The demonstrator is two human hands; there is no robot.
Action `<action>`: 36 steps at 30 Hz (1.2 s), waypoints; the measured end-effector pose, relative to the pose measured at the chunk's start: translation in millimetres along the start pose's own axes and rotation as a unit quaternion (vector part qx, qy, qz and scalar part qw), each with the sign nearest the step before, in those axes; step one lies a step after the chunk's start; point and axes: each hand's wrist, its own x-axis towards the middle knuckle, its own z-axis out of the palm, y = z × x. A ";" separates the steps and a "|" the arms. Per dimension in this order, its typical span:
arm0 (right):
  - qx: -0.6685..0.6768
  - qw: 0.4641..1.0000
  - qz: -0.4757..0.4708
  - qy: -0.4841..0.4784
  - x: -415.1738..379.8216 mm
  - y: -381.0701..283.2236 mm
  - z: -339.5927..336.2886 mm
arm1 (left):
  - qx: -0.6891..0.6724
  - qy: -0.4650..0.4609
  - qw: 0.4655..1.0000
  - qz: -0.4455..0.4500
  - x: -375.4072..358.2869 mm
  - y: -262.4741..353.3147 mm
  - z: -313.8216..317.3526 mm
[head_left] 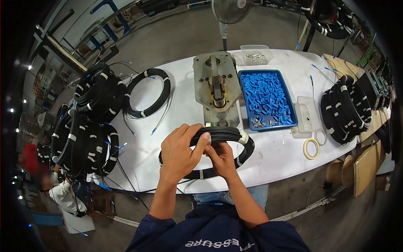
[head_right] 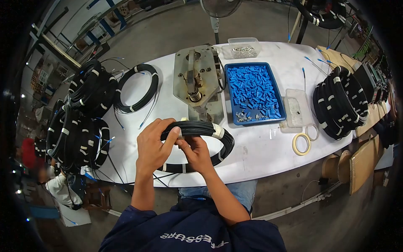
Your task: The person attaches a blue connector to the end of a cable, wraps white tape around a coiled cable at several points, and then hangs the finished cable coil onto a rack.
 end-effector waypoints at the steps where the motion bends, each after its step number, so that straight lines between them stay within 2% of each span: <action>1: 0.009 1.000 0.001 -0.018 1.5 -3.6 -0.6 | -0.002 -0.002 1.000 -0.002 -0.3 1.2 -0.2; 4: 0.020 0.998 0.021 -0.057 2.2 -0.6 -6.6 | 0.002 -0.010 1.000 -0.003 -4.4 2.8 -2.5; 6: 0.101 0.994 0.017 -0.040 5.5 2.5 -9.6 | 0.005 -0.014 1.000 0.005 -5.6 3.2 -3.0; 8: 0.059 0.998 -0.017 -0.030 12.1 15.4 -14.2 | -0.002 -0.005 1.000 0.028 -9.2 0.8 -2.6; 10: -0.024 0.997 -0.079 -0.008 18.2 15.1 -10.1 | 0.001 -0.023 1.000 0.007 -9.6 3.0 -5.3; 11: 0.018 0.999 -0.034 -0.025 19.7 10.4 -12.4 | 0.003 -0.039 0.999 -0.012 -9.6 3.6 -6.9; 12: 0.018 0.999 -0.034 -0.029 27.0 10.3 -17.4 | 0.004 -0.035 0.999 -0.013 -9.6 3.2 -8.8; 13: -0.098 0.983 -0.132 -0.082 36.4 11.4 -24.0 | -0.015 -0.054 0.998 -0.009 -8.5 2.1 -11.7; 14: -0.210 0.942 -0.228 -0.132 44.1 11.9 -29.2 | -0.034 -0.072 0.997 -0.005 -8.0 1.1 -15.0; 16: -0.232 0.930 -0.238 -0.158 48.1 0.0 -25.9 | -0.054 -0.095 0.994 -0.025 -7.0 5.7 -25.6; 18: -0.185 0.955 -0.198 -0.123 38.8 -6.4 -22.7 | -0.078 -0.119 0.989 -0.048 -7.5 5.5 -29.2; 20: -0.207 0.951 -0.203 -0.111 36.3 -4.5 -22.6 | -0.023 -0.163 0.985 -0.043 -5.4 0.6 -28.4; 23: -0.240 0.945 -0.202 -0.093 31.4 -3.1 -20.4 | -0.042 -0.147 0.988 -0.020 -3.4 4.0 -27.5; 25: -0.115 0.984 -0.120 -0.066 24.3 -9.0 -11.7 | -0.058 -0.127 0.990 -0.015 -4.0 0.9 -23.1; 26: -0.116 0.984 -0.121 -0.064 20.6 -11.8 -7.3 | -0.073 -0.106 0.992 -0.012 -3.8 -0.9 -20.7; 28: 0.010 1.000 -0.017 -0.007 12.8 -15.4 -0.6 | -0.090 -0.105 0.990 -0.010 -3.3 -3.9 -19.0; 29: 0.009 1.000 -0.018 -0.007 10.3 -13.4 -2.0 | -0.106 -0.102 0.989 -0.011 -2.8 -4.6 -18.9; 31: -0.054 0.996 -0.046 0.063 5.4 -10.8 -3.9 | -0.102 -0.107 0.989 -0.012 -2.0 -2.5 -21.2; 32: -0.053 0.996 -0.044 0.063 -2.5 -16.8 -11.0 | -0.098 -0.113 0.989 -0.014 -2.5 -1.7 -22.7; 33: -0.214 0.976 0.014 -0.031 -12.3 -38.8 -18.8 | -0.098 -0.113 0.989 -0.015 -2.9 -2.0 -23.2; 34: -0.367 0.919 0.072 -0.126 -19.3 -60.6 -24.6 | -0.094 -0.112 0.989 -0.015 -3.9 -2.4 -23.0; 35: -0.369 0.918 0.073 -0.127 -22.6 -79.1 -27.6 | -0.090 -0.111 0.990 -0.017 -4.8 -2.8 -22.7; 36: -0.302 0.940 0.095 -0.127 -25.1 -97.6 -29.3 | -0.092 -0.111 0.989 -0.020 -5.5 -1.9 -23.6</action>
